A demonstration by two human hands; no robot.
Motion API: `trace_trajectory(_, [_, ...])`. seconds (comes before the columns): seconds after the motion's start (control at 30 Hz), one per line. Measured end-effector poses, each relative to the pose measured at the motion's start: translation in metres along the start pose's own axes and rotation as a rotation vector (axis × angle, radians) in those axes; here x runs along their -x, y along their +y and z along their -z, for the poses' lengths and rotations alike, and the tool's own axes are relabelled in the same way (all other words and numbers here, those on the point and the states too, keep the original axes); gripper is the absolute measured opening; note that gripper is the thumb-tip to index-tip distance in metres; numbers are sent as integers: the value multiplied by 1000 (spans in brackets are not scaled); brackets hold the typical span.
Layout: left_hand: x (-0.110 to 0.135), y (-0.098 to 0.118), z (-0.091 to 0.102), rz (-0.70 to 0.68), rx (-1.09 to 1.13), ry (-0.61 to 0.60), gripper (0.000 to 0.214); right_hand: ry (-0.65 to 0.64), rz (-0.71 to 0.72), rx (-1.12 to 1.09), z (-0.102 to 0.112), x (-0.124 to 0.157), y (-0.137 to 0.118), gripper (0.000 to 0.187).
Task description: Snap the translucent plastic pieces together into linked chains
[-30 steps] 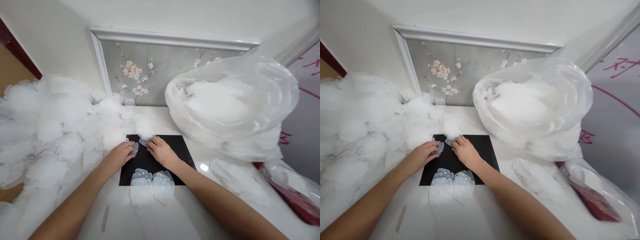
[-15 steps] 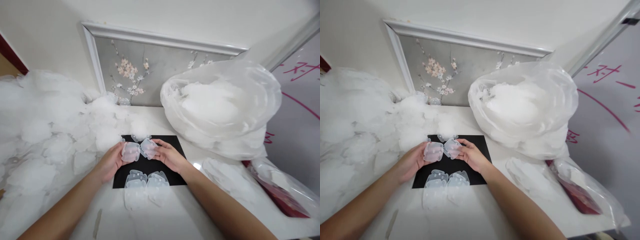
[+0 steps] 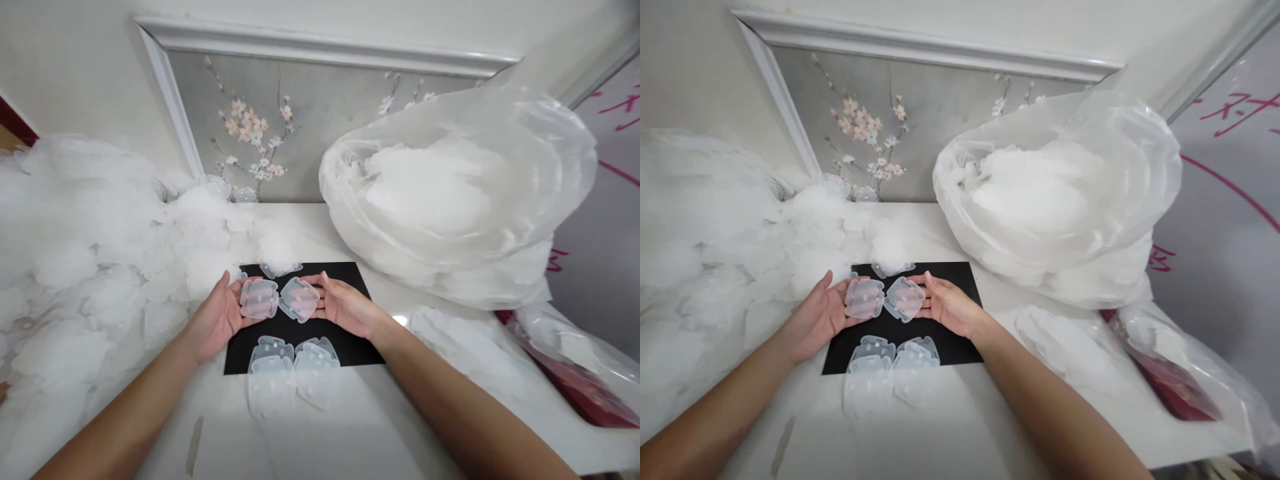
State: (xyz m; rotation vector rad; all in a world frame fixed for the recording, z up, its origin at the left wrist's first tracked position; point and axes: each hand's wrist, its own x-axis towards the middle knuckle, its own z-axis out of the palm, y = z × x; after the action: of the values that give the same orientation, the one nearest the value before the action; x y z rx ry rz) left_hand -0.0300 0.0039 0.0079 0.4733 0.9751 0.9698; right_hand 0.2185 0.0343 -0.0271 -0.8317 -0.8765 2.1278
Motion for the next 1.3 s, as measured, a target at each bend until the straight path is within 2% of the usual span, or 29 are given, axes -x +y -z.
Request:
trace_trajectory(0.17, [1, 0, -1, 13, 5, -5, 52, 3, 10, 9, 1, 2, -1, 38])
trace_trajectory(0.57, [3, 0, 5, 70, -9, -127, 64, 25, 28, 40, 0, 4, -1, 41])
trace_trajectory(0.77, [0, 4, 5, 44, -15, -135, 64, 19, 49, 64, -1, 1, -1, 44])
trace_trajectory(0.83, [2, 5, 6, 21, -63, -194, 67, -9, 79, 106, -1, 2, -2, 48])
trace_trajectory(0.9, [8, 7, 7, 10, -226, -341, 73, -102, 113, 205, -1, 7, -6, 55])
trace_trajectory(0.97, [17, 10, 6, 2, -484, -524, 74, -297, 112, 369, -1, 16, -14, 62])
trace_trajectory(1.03, [26, 14, 5, -8, -721, -675, 64, -542, 66, 531, -2, 27, -25, 62])
trace_trajectory(1.1, [31, 20, 5, -33, -857, -749, 50, -683, 36, 625, -3, 34, -33, 59])
trace_trajectory(1.13, [32, 23, 6, -53, -899, -726, 43, -676, 44, 654, -3, 34, -36, 59])
trace_trajectory(1.17, [32, 26, 8, -92, -932, -645, 37, -611, 71, 678, -3, 32, -36, 58])
trace_trajectory(1.23, [29, 32, 13, -260, -985, -338, 28, -351, 178, 757, -3, 20, -32, 50])
trace_trajectory(1.3, [22, 35, 21, -464, -1010, -22, 22, -56, 349, 894, -6, -2, -23, 35])
